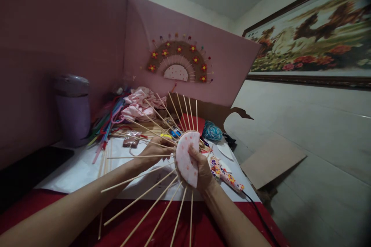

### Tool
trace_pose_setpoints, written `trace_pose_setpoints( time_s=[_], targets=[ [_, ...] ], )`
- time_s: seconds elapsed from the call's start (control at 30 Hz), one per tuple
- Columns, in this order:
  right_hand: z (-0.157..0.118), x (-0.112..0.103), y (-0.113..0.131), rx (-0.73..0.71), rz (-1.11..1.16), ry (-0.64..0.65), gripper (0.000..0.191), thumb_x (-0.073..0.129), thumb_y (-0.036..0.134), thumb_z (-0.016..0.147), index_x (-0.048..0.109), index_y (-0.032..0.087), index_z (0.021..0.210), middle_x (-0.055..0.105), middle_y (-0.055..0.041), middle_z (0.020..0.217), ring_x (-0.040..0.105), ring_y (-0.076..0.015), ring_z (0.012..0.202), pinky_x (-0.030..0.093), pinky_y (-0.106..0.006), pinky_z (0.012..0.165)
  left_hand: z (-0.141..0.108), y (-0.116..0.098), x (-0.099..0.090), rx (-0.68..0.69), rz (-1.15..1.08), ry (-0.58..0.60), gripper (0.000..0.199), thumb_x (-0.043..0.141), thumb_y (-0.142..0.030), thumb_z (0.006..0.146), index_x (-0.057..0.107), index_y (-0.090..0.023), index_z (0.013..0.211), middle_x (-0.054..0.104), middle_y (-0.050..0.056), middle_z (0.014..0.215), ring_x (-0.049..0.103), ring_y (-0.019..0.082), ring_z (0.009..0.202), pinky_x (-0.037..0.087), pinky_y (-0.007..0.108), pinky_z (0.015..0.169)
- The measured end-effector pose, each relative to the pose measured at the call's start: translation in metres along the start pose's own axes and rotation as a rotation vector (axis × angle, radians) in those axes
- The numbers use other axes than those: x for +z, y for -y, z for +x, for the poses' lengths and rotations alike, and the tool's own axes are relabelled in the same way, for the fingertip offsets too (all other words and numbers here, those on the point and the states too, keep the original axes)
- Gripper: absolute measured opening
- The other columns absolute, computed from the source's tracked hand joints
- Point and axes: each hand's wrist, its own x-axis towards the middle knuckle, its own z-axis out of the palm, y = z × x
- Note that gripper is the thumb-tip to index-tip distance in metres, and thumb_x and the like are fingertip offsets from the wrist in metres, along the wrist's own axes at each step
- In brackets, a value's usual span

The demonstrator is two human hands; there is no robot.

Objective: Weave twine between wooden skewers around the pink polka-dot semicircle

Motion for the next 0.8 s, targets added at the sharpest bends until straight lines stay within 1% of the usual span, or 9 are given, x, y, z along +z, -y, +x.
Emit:
trace_pose_setpoints(
  time_s=[0.07,0.17,0.27,0.4,0.5,0.6,0.73,0.8],
  targets=[
    [0.001,0.000,0.002,-0.026,0.021,-0.008,0.023,0.065,0.032,0.068,0.064,0.014,0.081,0.069,-0.0051,0.066,0.065,-0.0188,0.063,0.054,-0.030,0.061,0.000,0.003,0.001,0.007,-0.004,0.013,0.023,0.071,-0.032,0.055,0.065,-0.011,0.061,0.053,-0.001,0.045,0.041,0.007,0.037,0.028,0.021,0.038],
    [0.002,-0.002,0.004,0.011,0.036,-0.025,0.030,0.063,0.039,0.068,0.064,0.012,0.081,0.068,-0.0070,0.064,0.065,-0.0197,0.062,0.054,-0.031,0.058,-0.002,0.005,0.004,0.000,-0.007,0.053,0.028,0.070,-0.038,0.057,0.063,-0.011,0.059,0.050,-0.002,0.042,0.039,0.006,0.035,0.024,0.020,0.035],
    [0.003,-0.006,0.005,0.031,0.046,-0.041,0.030,0.062,0.037,0.069,0.064,0.011,0.081,0.068,-0.0075,0.062,0.065,-0.0200,0.061,0.055,-0.031,0.057,-0.006,0.004,0.009,-0.038,-0.002,0.097,0.027,0.068,-0.037,0.061,0.064,-0.011,0.060,0.050,-0.002,0.045,0.037,0.005,0.036,0.023,0.019,0.036],
    [0.005,-0.007,0.006,-0.013,0.054,-0.063,0.025,0.062,0.034,0.070,0.064,0.011,0.080,0.068,-0.0066,0.061,0.065,-0.0196,0.061,0.055,-0.031,0.057,-0.009,0.001,0.011,-0.090,-0.047,0.129,0.023,0.068,-0.032,0.061,0.065,-0.009,0.063,0.049,-0.002,0.045,0.036,0.004,0.036,0.022,0.019,0.036],
    [0.004,-0.005,0.007,-0.023,0.040,-0.054,0.027,0.061,0.035,0.070,0.064,0.012,0.082,0.068,-0.0067,0.063,0.065,-0.0198,0.061,0.055,-0.032,0.058,-0.012,-0.001,0.011,-0.095,-0.096,0.135,0.019,0.067,-0.028,0.061,0.065,-0.009,0.064,0.052,-0.001,0.047,0.038,0.005,0.038,0.025,0.019,0.038],
    [0.004,-0.006,0.008,0.008,0.033,-0.037,0.028,0.059,0.036,0.072,0.064,0.012,0.085,0.069,-0.0070,0.066,0.066,-0.0199,0.062,0.055,-0.031,0.058,-0.013,-0.001,0.011,-0.097,-0.163,0.151,0.014,0.065,-0.023,0.062,0.065,-0.009,0.062,0.055,0.001,0.053,0.044,0.007,0.042,0.032,0.021,0.042],
    [0.008,-0.016,0.006,-0.017,0.009,-0.011,0.029,0.056,0.037,0.074,0.064,0.014,0.089,0.069,-0.0060,0.068,0.066,-0.0198,0.064,0.055,-0.031,0.058,-0.010,0.001,0.012,-0.192,-0.293,0.118,0.013,0.064,-0.021,0.062,0.064,-0.009,0.065,0.059,0.004,0.056,0.051,0.010,0.045,0.040,0.022,0.045],
    [0.010,-0.022,0.005,-0.035,-0.031,0.005,0.030,0.054,0.040,0.075,0.064,0.015,0.089,0.069,-0.0062,0.069,0.066,-0.0202,0.065,0.055,-0.032,0.058,-0.009,0.003,0.013,-0.205,-0.331,0.121,0.014,0.062,-0.021,0.065,0.065,-0.009,0.070,0.062,0.005,0.061,0.055,0.011,0.048,0.043,0.023,0.048]
  ],
)
